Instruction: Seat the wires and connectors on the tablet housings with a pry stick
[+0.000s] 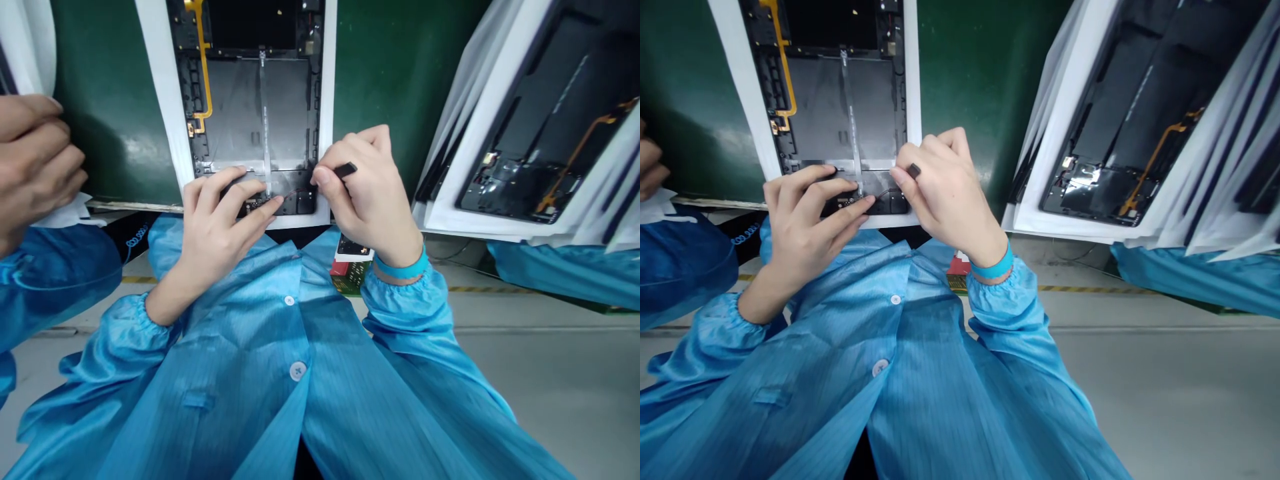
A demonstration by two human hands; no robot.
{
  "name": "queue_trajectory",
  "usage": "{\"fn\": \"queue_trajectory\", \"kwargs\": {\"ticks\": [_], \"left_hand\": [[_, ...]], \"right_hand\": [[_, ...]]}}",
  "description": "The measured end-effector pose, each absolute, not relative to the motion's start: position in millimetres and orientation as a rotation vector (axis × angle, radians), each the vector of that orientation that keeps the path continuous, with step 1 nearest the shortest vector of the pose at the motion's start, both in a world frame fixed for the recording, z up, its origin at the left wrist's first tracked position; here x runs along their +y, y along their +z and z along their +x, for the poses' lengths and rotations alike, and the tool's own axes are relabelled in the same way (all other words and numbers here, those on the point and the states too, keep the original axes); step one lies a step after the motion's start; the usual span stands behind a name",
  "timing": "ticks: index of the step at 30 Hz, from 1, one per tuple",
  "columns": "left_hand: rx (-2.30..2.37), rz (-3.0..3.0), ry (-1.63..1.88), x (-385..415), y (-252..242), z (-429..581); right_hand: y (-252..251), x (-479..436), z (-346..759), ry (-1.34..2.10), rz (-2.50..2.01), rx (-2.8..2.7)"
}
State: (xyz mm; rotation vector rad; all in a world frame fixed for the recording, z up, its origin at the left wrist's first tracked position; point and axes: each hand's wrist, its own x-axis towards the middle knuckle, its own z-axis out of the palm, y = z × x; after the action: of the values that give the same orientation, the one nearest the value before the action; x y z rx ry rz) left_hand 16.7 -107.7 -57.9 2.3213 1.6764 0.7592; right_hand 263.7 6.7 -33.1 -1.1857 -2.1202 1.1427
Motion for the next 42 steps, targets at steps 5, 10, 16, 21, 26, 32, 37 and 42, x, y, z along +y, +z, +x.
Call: {"fn": "queue_trajectory", "kwargs": {"ticks": [5,10,16,21,26,32,37,42], "left_hand": [[1.644,2.202,0.593,-103,-52,9],[1.627,2.175,0.478,-96,-46,7],[1.627,2.149,0.469,-92,-43,8],[1.642,2.084,0.449,-89,-41,10],[1.640,2.047,0.444,-86,-40,10],[1.523,2.195,0.506,-85,-47,-2],[1.431,2.294,0.545,-86,-51,-9],[1.408,2.531,0.531,-87,-55,-11]], "right_hand": [[-30,-6,260,1.098,-1.194,-2.053],[-34,-23,247,1.129,-1.179,-1.960],[-40,-30,240,1.190,-1.158,-1.955],[-43,-31,240,1.205,-1.163,-1.942],[-46,-30,240,1.216,-1.162,-1.948],[-51,-28,241,1.099,-1.080,-2.003],[-60,-27,242,1.025,-0.982,-1.994],[-64,-26,241,1.005,-0.949,-2.040]]}}
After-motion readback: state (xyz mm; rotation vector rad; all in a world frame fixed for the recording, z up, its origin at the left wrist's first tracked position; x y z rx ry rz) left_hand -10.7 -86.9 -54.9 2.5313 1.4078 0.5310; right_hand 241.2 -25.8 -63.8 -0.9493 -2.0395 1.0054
